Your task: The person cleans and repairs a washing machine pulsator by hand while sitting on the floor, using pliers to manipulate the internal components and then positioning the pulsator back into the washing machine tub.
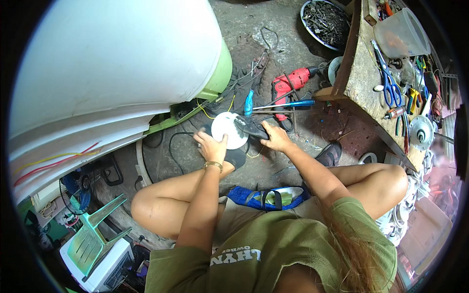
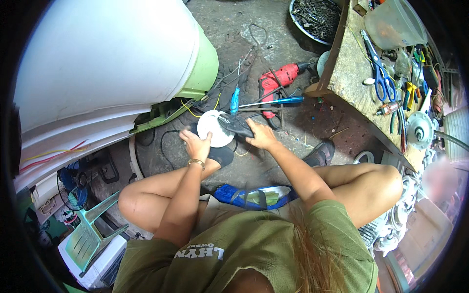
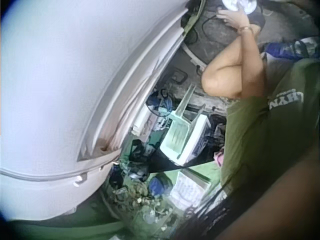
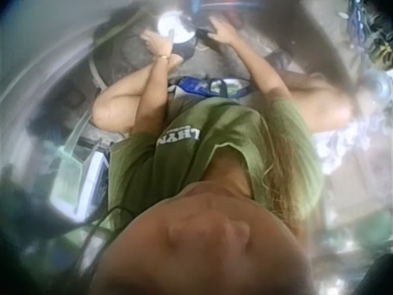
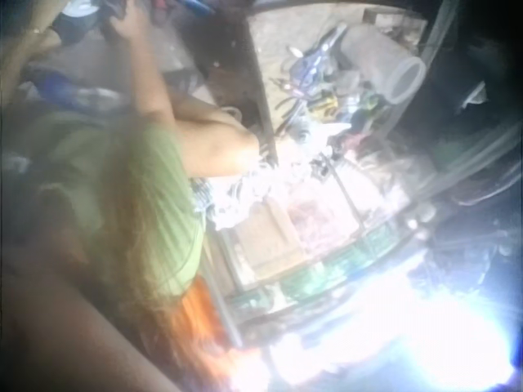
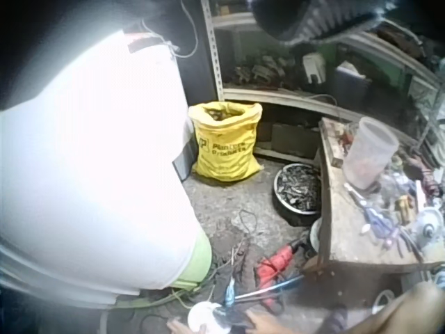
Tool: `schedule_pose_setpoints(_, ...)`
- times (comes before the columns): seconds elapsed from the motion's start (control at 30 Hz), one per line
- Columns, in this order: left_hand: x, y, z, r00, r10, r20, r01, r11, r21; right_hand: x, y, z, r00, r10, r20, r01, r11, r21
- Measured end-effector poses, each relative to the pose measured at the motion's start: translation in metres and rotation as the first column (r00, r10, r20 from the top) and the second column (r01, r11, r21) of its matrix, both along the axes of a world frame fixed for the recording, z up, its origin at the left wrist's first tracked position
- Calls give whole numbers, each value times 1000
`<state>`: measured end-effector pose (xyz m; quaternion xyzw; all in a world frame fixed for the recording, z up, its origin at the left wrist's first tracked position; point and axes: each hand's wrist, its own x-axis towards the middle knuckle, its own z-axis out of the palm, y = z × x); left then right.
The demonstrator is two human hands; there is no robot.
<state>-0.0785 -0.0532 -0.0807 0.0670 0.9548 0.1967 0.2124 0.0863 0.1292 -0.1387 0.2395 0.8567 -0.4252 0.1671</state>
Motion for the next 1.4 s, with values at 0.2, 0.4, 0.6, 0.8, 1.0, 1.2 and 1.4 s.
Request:
schedule_pose_setpoints(0.2,-17,51,-18,635,-769,-79,761,639,-112,8,15,-19,995,80,-62,-74,992,101)
schedule_pose_setpoints(0.4,-9,58,-28,626,-773,-100,759,634,-146,11,-10,-26,973,-227,48,221,970,102)
schedule_pose_setpoints(0.6,-14,62,-32,572,-818,-63,808,575,-125,20,-31,-17,931,-347,109,344,938,46)
schedule_pose_setpoints(0.8,-13,64,-33,556,-822,-126,822,566,-62,24,-54,-5,865,-461,198,468,884,13)
schedule_pose_setpoints(1.0,-22,64,-26,417,-908,29,907,415,-72,26,-60,11,859,-367,358,450,874,-183)
schedule_pose_setpoints(1.2,29,40,-8,794,-585,-165,588,808,-34,52,-66,-23,855,-505,121,390,470,-792)
schedule_pose_setpoints(1.4,114,11,-4,796,153,586,-436,816,379,13,-110,-5,668,-741,-73,550,557,-622)
